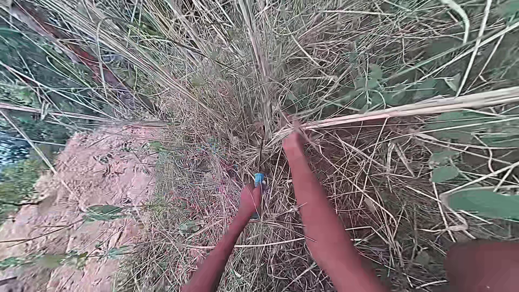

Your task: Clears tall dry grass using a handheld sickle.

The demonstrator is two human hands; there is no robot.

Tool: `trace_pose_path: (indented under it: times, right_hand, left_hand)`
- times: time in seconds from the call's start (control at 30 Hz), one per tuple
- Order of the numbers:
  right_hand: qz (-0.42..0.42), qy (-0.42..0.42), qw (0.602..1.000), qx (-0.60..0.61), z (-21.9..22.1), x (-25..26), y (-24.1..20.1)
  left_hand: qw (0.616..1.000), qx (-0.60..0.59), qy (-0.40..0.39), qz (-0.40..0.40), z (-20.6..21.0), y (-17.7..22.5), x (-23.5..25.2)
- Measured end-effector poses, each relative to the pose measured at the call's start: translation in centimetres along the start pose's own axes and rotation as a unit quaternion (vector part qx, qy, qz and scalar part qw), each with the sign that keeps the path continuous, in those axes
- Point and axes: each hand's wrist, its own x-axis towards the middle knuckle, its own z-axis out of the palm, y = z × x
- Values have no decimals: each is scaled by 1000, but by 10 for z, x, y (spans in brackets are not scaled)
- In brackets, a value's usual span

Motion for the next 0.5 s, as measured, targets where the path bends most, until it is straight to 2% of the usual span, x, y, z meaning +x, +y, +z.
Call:
trace_pose_path:
  times: [0.03,0.07,0.1,0.17,0.2,0.23,0.27,0.3,0.33,0.37,0.4,0.43,0.47,0.5]
  right_hand:
    - [-3,-5,1000,-9,-4,1,5]
    - [10,-21,1000,4,-4,9,5]
    - [18,-15,999,23,0,19,6]
    - [37,-5,998,42,1,19,12]
    - [44,-1,998,50,2,19,11]
    - [44,-3,998,53,4,19,8]
    - [38,-2,998,53,7,21,7]
    - [30,0,998,52,9,25,5]
    - [30,6,998,50,7,28,8]
    - [34,10,998,48,7,28,10]
    - [37,14,998,54,6,26,13]
    - [42,6,997,64,4,22,15]
    - [41,-4,997,64,-1,20,18]
    - [33,-1,998,61,-1,25,19]
  left_hand:
    - [991,40,-82,-94,-5,7,8]
    - [986,47,-102,-122,-13,24,16]
    - [993,34,-72,-93,-26,40,19]
    - [995,-22,67,69,-56,48,11]
    - [971,-65,143,178,-64,48,15]
    - [931,-115,206,280,-66,48,26]
    - [888,-157,251,351,-61,47,38]
    - [867,-182,271,376,-46,41,47]
    - [882,-180,264,346,-22,25,47]
    - [932,-139,213,257,2,6,40]
    - [984,-74,107,118,17,-8,33]
    - [999,-28,-18,-28,23,-11,34]
    - [989,-2,-89,-119,27,-7,42]
    - [983,-16,-101,-153,26,6,51]
